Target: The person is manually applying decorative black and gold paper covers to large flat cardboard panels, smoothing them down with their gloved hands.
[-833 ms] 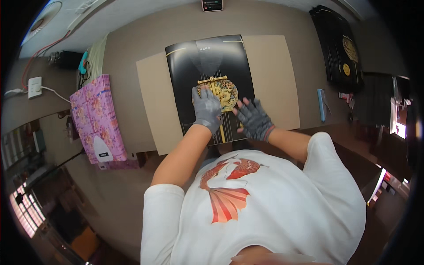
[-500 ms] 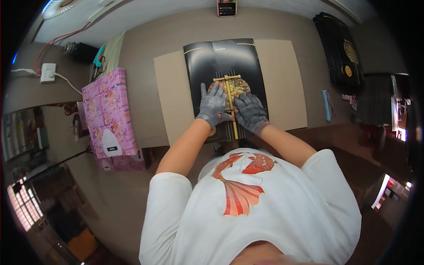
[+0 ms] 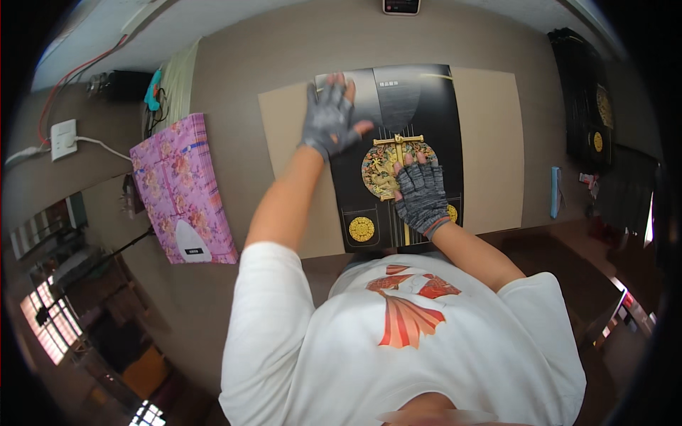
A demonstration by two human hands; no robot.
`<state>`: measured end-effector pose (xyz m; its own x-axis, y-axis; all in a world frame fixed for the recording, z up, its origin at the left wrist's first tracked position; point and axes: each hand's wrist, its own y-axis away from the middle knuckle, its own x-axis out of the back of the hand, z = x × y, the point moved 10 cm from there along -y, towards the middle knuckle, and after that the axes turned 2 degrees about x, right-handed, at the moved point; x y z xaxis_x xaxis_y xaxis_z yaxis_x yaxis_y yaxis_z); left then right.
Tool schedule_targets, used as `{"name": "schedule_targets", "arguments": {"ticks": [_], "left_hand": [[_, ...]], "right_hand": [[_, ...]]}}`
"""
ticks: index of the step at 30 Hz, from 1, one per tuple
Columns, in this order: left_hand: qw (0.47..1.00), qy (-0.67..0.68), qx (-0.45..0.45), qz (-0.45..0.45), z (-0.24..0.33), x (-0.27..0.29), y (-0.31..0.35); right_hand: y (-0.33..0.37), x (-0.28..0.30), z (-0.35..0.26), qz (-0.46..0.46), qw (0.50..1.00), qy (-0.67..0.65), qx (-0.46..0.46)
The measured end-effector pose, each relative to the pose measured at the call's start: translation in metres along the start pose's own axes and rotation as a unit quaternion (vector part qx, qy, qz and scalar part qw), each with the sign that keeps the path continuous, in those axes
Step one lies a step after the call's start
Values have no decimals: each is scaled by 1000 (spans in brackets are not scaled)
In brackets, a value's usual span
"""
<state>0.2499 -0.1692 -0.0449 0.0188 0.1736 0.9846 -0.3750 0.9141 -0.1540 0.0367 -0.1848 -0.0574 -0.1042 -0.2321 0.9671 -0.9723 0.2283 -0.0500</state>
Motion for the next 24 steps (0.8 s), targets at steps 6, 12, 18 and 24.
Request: {"name": "schedule_targets", "arguments": {"ticks": [6, 12, 18, 24], "left_hand": [[981, -107, 138, -89, -88, -13, -88], [993, -71, 77, -49, -32, -1, -31], [980, 161, -56, -100, 122, 15, 198], [974, 209, -9, -91, 155, 30, 235]], "right_hand": [[-6, 10, -4, 41, 999, -7, 7], [-10, 5, 0, 20, 1000, -7, 2], [-3, 7, 0, 46, 999, 14, -5], [0, 6, 0, 68, 996, 54, 2]]}}
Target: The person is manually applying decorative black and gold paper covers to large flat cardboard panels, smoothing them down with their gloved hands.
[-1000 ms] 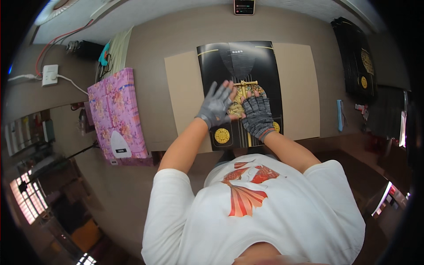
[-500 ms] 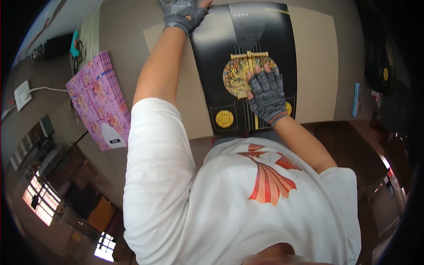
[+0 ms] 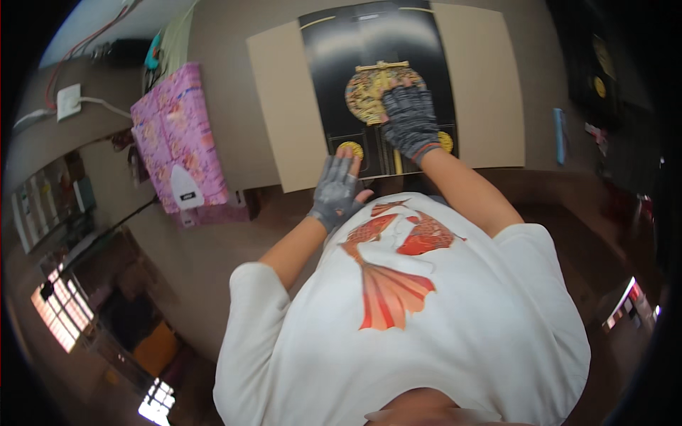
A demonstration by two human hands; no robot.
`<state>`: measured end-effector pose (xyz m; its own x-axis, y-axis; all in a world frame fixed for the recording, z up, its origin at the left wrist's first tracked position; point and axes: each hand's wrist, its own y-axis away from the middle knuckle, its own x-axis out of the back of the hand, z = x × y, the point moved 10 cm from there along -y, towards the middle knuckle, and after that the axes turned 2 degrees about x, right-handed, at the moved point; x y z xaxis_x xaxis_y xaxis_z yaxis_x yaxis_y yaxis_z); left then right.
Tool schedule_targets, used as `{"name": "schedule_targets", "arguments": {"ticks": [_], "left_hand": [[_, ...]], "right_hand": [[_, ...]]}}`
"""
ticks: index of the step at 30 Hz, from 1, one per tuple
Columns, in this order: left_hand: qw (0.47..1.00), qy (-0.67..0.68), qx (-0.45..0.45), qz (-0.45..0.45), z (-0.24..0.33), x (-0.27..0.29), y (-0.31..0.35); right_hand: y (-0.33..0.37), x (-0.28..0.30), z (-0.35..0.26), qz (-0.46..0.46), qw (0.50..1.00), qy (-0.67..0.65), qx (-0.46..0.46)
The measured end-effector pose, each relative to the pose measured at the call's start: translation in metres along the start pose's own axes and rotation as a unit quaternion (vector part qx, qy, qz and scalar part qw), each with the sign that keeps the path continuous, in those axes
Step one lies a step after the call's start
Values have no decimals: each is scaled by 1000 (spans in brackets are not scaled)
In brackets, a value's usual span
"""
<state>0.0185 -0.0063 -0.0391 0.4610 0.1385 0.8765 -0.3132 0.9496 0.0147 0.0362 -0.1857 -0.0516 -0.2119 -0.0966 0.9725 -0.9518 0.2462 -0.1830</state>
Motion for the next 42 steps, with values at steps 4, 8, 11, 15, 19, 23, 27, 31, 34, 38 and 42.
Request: {"name": "schedule_targets", "arguments": {"ticks": [4, 8, 11, 15, 19, 23, 27, 31, 34, 38, 42], "left_hand": [[985, -24, 93, 146, 7, 24, -40], [957, -81, 266, -84, -15, -21, -82], [943, -78, 279, -162, -26, -42, -74], [940, -104, 261, -195, -13, -42, -78], [924, -83, 289, -236, -18, -49, -77], [945, -136, 255, -156, -18, -41, -73], [941, -118, 264, -177, -19, -44, -78], [931, -101, 281, -210, -19, -45, -76], [933, -99, 276, -210, -16, -41, -79], [909, -67, 311, -269, -11, -29, -84], [918, -57, 309, -243, -12, -26, -83]], "right_hand": [[-3, -3, -5, 6, 999, -20, -25], [-7, -11, 5, -38, 997, -70, 20], [-34, 1, 40, -46, 997, -15, 53], [-115, -12, 138, -38, 995, 77, -56], [-197, 4, 197, 74, 987, 123, -67], [-248, 5, 205, -19, 992, 37, -119], [-245, -4, 221, 63, 990, 53, -115], [-187, 27, 161, 13, 999, 40, -18], [-103, 20, 99, -76, 990, 27, 117], [42, 30, 44, -35, 985, -25, 166], [112, 33, 21, -37, 987, -44, 150]]}}
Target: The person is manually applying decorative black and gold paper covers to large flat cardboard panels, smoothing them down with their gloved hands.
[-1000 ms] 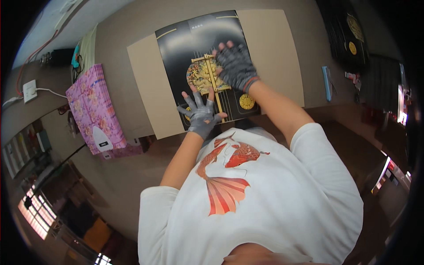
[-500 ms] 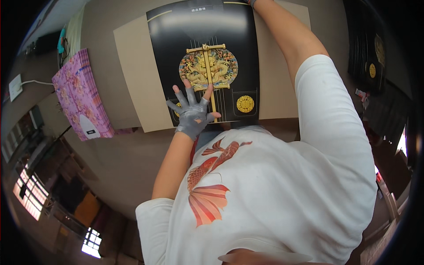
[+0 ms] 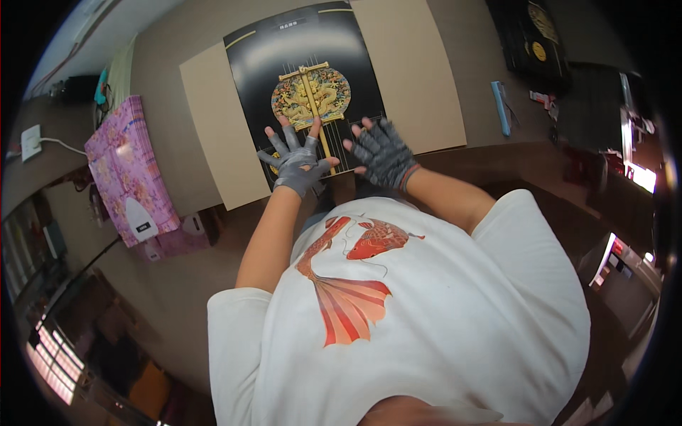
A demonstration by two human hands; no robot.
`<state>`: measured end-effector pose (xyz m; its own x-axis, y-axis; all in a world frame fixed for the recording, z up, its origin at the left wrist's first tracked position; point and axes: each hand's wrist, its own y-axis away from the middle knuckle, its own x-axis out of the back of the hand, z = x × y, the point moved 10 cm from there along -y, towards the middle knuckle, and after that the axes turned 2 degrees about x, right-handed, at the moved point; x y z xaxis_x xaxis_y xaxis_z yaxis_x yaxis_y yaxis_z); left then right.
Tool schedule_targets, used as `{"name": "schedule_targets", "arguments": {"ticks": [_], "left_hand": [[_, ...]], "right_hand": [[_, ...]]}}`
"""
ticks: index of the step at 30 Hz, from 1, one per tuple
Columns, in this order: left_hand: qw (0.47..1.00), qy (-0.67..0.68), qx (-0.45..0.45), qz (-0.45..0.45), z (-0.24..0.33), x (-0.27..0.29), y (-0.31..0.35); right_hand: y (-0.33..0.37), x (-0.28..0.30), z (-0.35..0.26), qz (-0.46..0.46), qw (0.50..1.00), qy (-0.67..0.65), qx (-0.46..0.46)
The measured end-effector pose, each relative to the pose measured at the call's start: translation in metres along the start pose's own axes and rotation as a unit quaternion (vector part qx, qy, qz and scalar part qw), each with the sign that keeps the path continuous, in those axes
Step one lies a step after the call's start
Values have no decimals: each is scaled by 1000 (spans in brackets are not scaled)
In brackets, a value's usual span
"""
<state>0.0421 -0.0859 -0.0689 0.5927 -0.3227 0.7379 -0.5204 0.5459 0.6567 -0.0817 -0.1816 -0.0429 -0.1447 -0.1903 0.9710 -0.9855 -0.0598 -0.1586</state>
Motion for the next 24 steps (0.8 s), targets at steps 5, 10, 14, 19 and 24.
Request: {"name": "schedule_targets", "arguments": {"ticks": [5, 10, 14, 19, 24], "left_hand": [[939, 106, -83, 316, -45, 31, 34], [879, 421, 46, 219, -138, -15, 42], [887, 443, 43, 123, -137, -30, 23], [834, 549, 22, -46, -82, -62, 15], [780, 613, -30, -121, 23, -70, 9]], "right_hand": [[35, 24, -23, 39, 989, -85, -116], [74, 22, 24, 146, 935, -82, -313], [100, -4, 84, 173, 768, -358, -502], [102, -9, 55, 199, 339, -775, -495], [134, -41, 30, 156, 359, -714, -581]]}}
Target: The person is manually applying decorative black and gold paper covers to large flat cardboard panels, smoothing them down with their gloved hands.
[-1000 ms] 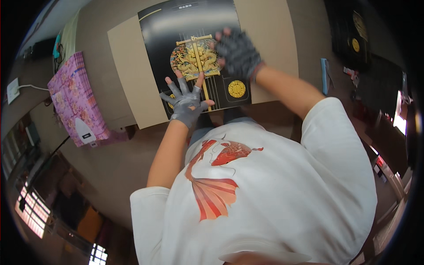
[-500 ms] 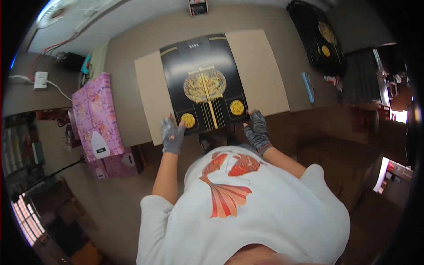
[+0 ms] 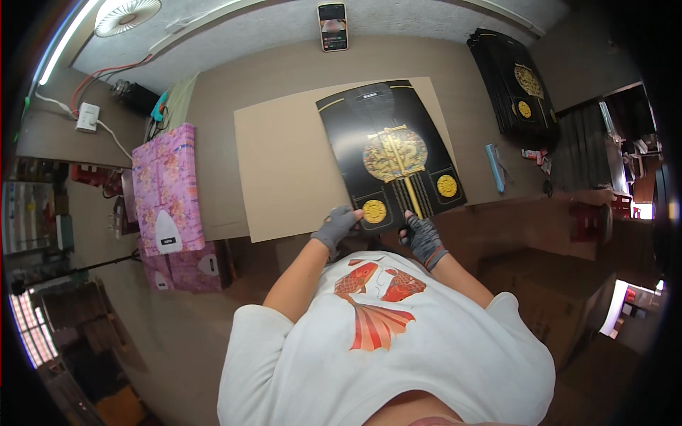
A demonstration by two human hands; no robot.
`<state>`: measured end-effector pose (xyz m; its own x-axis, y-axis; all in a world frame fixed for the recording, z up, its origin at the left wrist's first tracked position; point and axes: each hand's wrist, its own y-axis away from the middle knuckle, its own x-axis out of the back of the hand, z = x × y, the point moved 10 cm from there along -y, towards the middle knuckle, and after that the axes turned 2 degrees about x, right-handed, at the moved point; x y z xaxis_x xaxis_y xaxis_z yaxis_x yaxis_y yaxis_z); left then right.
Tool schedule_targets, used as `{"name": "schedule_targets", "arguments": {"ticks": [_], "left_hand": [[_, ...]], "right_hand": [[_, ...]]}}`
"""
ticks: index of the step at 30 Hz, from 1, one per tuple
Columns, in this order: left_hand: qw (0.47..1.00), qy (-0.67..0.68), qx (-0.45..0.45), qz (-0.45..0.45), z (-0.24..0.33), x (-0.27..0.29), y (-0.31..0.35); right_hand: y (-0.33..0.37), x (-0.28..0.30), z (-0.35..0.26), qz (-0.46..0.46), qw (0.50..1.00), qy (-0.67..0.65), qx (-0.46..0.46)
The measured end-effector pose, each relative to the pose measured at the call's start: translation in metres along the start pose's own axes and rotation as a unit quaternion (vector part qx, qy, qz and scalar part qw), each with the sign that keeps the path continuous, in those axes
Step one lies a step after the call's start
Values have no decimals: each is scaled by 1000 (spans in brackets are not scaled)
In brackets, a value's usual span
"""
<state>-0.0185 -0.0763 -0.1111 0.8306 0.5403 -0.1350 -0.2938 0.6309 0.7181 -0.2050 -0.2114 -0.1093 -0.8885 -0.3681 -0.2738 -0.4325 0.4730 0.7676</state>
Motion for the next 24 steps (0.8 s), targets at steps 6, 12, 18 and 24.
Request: {"name": "schedule_targets", "arguments": {"ticks": [6, 12, 18, 24], "left_hand": [[998, 0, -66, -4, 48, -29, -3], [937, -190, -202, 213, 69, 78, 14], [783, -446, -53, 431, 55, 169, 83], [741, -390, 146, 527, 13, 227, 120]], "right_hand": [[2, 39, -122, 32, 984, -26, 175], [-38, 194, -326, 65, 937, -118, 323], [-144, 281, -430, 89, 944, -191, 253], [-210, 381, -449, 227, 913, -221, 258]]}}
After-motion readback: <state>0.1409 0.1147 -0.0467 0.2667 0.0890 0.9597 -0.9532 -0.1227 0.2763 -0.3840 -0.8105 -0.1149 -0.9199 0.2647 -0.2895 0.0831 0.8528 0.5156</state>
